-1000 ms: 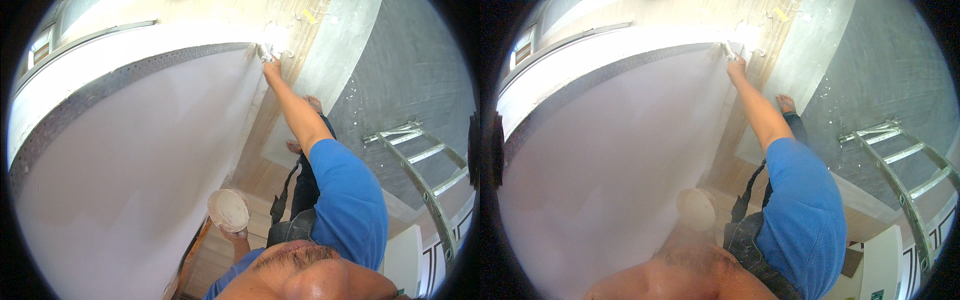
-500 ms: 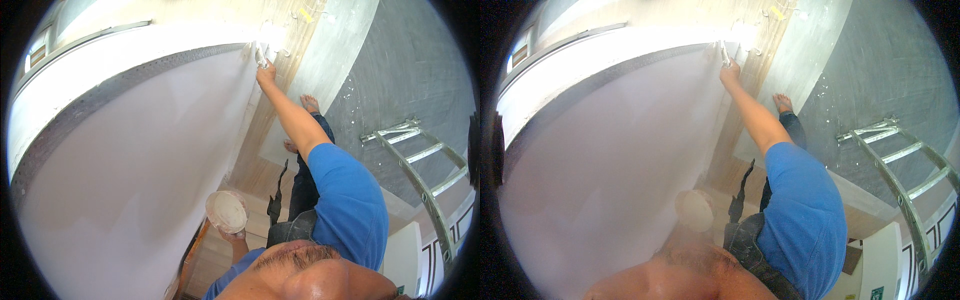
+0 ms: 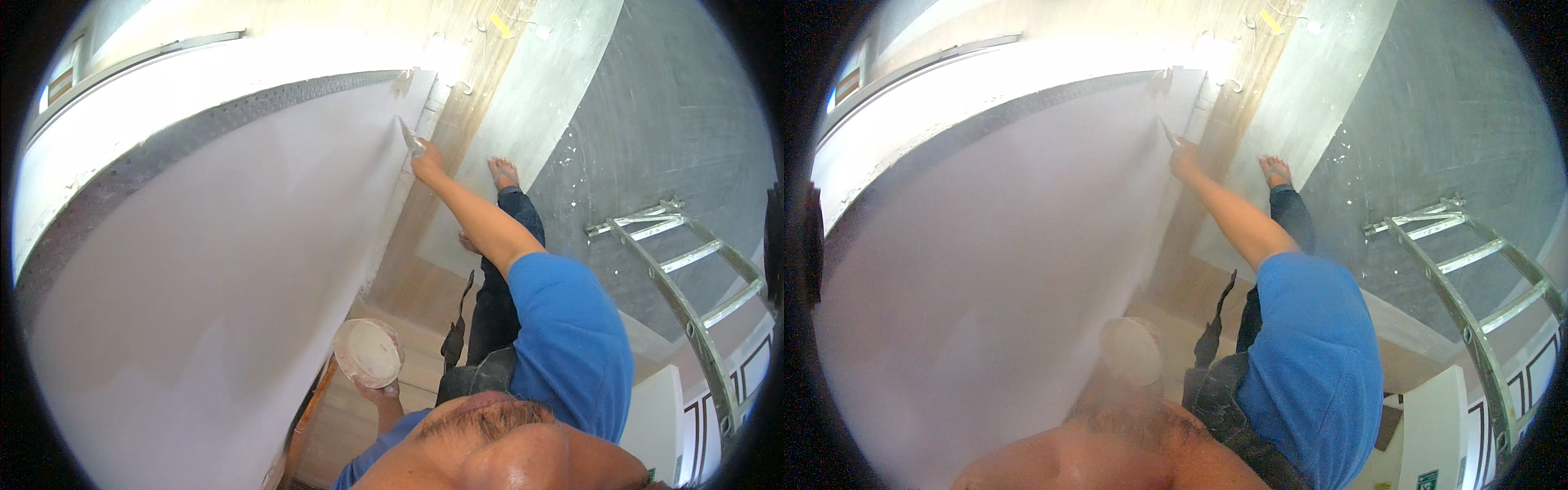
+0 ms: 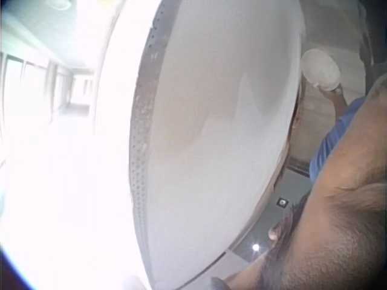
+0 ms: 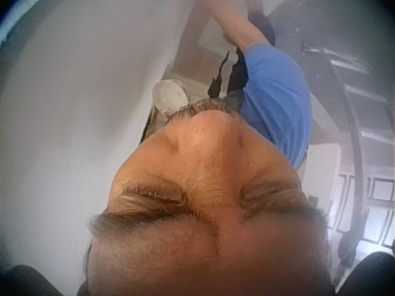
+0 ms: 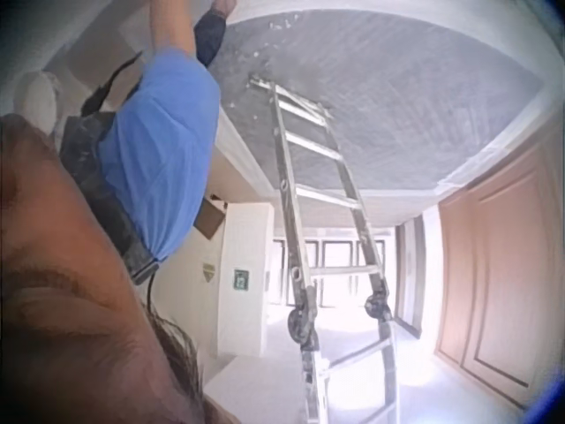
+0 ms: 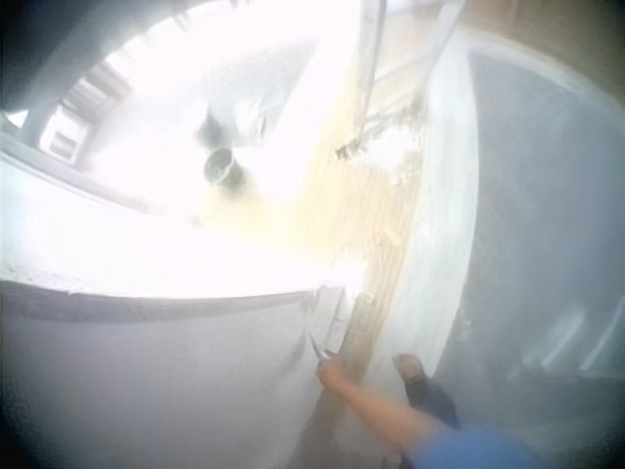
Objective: The person applies a white plaster-like substance to a wall using a trowel and a small bucket. They mix the material on the floor, then apply it to the wall surface in smooth strokes.
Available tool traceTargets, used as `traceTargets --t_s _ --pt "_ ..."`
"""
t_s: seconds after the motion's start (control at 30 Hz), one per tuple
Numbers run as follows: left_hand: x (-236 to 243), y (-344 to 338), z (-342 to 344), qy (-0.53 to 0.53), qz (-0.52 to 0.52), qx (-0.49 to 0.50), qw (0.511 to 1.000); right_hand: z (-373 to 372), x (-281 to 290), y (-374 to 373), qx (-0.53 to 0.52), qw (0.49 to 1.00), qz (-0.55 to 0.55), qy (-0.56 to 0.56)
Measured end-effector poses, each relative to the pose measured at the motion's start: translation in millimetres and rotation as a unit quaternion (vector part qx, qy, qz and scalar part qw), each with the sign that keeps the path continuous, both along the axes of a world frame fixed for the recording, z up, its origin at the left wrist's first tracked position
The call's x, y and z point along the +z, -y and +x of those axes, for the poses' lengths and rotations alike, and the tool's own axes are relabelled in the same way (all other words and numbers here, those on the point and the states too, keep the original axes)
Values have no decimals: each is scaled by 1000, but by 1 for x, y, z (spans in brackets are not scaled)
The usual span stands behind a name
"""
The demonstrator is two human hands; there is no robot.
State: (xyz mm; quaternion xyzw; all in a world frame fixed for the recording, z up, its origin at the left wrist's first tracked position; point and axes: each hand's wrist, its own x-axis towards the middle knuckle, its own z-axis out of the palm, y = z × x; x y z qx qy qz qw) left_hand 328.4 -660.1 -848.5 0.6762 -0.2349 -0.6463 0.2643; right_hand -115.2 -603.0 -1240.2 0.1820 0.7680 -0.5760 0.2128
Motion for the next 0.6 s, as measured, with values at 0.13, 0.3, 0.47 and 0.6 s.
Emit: traceTargets --t_s 0.13,0.3,0.47,0.6 --pt "2 2 -2 3 3 -6 1000 -29 -18 -11 -180 977 16 110" --pt "-2 2 -1 2 5 -7 1000 -93 -8 -3 -229 967 -108 41" --pt "-3 3 3 1 4 -3 1000 -99 11 14 -225 966 -124 20" --pt "-7 2 3 12 1 4 1000 -74 9 21 -200 964 -152 83"
